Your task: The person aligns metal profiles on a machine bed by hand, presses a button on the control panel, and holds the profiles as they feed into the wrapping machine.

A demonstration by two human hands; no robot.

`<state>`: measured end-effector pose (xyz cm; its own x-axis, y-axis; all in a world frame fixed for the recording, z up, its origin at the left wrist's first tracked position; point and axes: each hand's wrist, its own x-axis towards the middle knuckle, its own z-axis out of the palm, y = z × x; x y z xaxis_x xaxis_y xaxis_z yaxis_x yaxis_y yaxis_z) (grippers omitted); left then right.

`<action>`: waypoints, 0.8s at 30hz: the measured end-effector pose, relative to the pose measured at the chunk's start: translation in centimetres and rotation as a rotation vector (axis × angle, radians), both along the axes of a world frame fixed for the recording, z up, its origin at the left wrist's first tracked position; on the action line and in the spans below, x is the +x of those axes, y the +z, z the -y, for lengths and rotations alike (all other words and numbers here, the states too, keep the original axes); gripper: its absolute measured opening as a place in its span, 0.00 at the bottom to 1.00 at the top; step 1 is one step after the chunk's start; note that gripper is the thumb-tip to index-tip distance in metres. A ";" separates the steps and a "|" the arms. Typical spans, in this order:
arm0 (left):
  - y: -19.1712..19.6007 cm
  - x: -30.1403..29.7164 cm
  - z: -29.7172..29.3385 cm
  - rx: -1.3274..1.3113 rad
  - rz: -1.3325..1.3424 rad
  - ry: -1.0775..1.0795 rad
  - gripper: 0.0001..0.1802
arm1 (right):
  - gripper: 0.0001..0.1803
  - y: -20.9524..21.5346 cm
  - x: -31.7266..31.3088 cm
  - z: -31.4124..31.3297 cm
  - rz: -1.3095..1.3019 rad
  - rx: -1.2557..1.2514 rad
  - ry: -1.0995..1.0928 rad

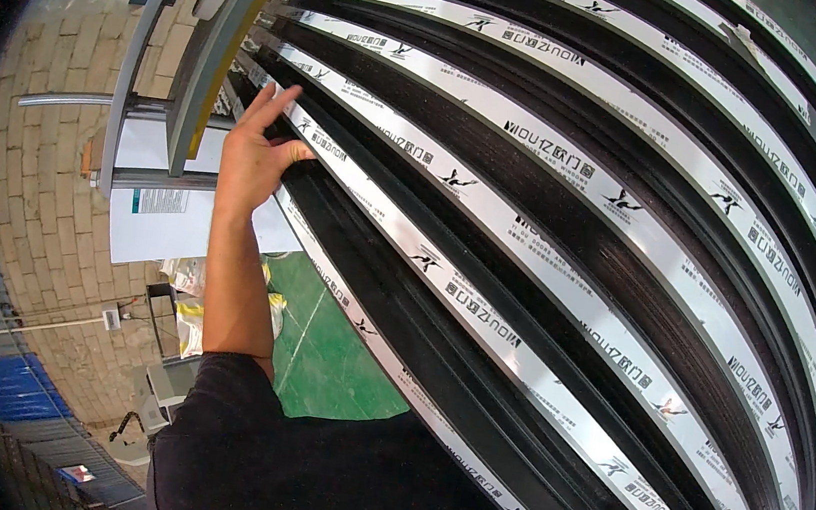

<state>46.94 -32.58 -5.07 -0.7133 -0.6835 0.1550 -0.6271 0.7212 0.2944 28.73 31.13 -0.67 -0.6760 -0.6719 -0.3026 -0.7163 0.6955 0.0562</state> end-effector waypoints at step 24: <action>-1.0 -1.2 0.7 -0.286 0.220 0.076 0.30 | 0.19 0.4 -1.1 5.6 0.092 -0.012 0.088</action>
